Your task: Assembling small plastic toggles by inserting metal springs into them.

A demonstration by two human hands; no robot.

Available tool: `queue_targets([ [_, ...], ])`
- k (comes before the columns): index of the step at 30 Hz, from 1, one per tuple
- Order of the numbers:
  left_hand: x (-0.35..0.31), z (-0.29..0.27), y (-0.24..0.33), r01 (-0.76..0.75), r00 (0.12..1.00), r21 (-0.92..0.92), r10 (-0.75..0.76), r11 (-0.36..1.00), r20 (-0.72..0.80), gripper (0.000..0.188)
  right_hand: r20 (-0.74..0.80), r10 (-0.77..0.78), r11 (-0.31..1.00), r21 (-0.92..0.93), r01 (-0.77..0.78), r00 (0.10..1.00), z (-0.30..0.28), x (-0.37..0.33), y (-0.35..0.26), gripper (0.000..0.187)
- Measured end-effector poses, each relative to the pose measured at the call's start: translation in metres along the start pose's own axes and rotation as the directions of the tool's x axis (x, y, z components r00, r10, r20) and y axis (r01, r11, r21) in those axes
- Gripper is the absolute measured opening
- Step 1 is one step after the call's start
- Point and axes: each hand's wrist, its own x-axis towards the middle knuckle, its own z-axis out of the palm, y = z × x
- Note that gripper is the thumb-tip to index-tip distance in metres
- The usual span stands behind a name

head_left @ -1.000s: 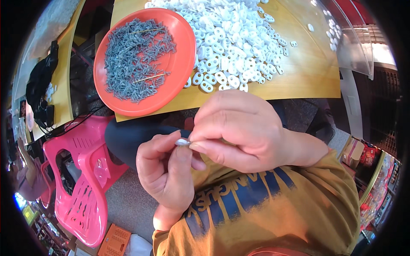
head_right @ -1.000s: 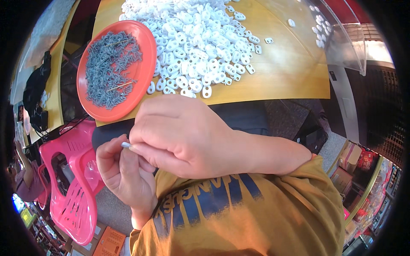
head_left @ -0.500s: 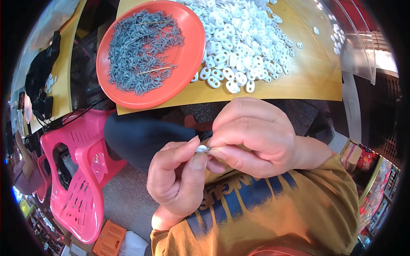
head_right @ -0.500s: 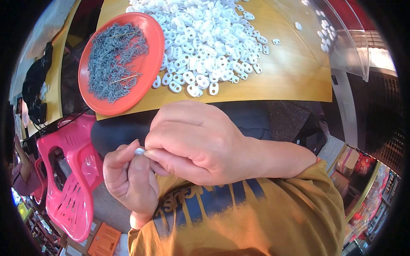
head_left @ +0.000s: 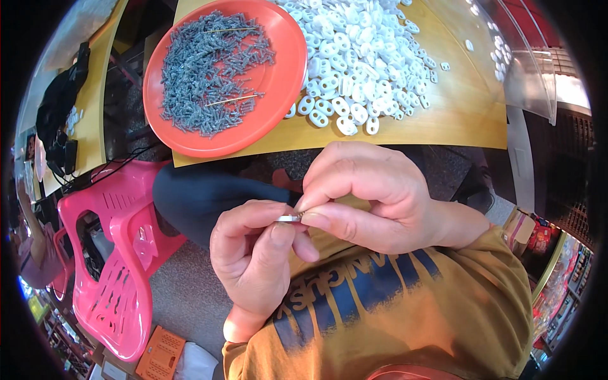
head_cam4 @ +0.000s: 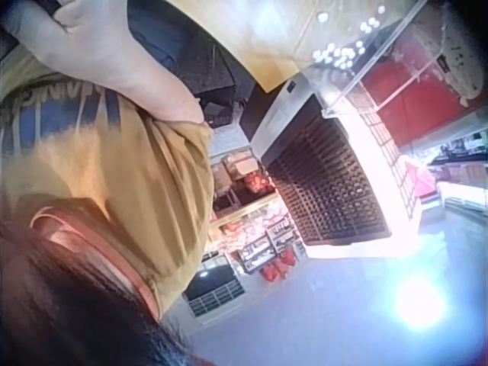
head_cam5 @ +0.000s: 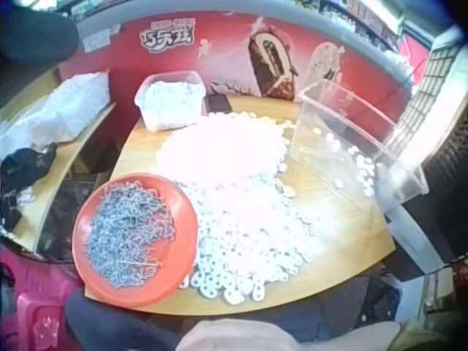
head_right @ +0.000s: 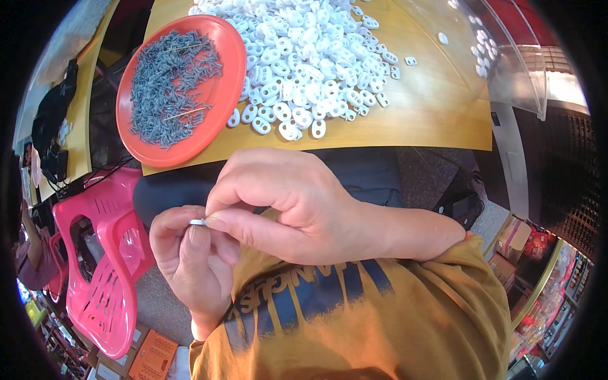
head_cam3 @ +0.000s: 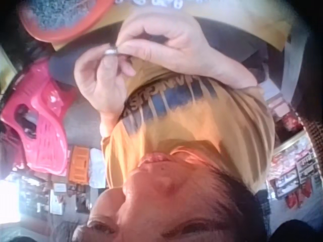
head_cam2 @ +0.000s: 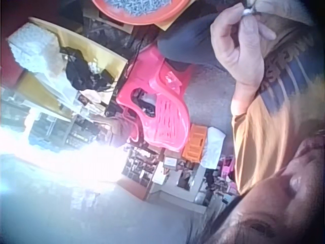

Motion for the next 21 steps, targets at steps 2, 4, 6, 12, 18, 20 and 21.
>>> queue_targets([
  [2, -0.001, -0.002, -0.001, 0.014, 1.000, -0.024, -0.013, 1.000, 0.007, 0.016, 0.001, 0.004, 1.000, 0.004, -0.004, 1.000, 0.000, 0.000, 0.000, 0.009],
  [4, -0.001, -0.004, -0.002, 0.027, 1.000, -0.048, -0.026, 0.998, 0.016, 0.016, -0.005, 0.007, 1.000, -0.012, -0.007, 1.000, 0.000, 0.000, 0.001, 0.009],
  [6, -0.001, -0.006, -0.003, 0.036, 0.998, -0.072, -0.033, 0.997, 0.053, 0.016, -0.011, 0.005, 1.000, -0.009, -0.005, 1.000, -0.001, -0.001, 0.001, 0.010],
  [12, -0.001, -0.005, -0.003, 0.006, 0.998, 0.001, -0.007, 1.000, 0.069, 0.016, -0.021, 0.013, 0.999, -0.032, -0.014, 1.000, -0.001, -0.002, 0.002, 0.010],
  [18, -0.001, -0.007, -0.002, -0.028, 0.997, 0.055, 0.024, 0.998, 0.075, 0.020, -0.024, 0.028, 0.999, -0.038, -0.029, 0.999, -0.003, -0.003, 0.002, 0.010],
  [20, -0.002, -0.001, 0.002, 0.010, 1.000, 0.040, -0.011, 0.999, 0.020, 0.022, -0.020, 0.034, 0.998, -0.043, -0.035, 0.999, -0.003, -0.003, 0.002, 0.010],
  [21, -0.002, 0.002, 0.004, 0.049, 0.998, 0.022, -0.048, 0.999, -0.034, 0.024, -0.018, 0.041, 0.999, -0.029, -0.041, 0.999, -0.002, -0.003, 0.003, 0.010],
])
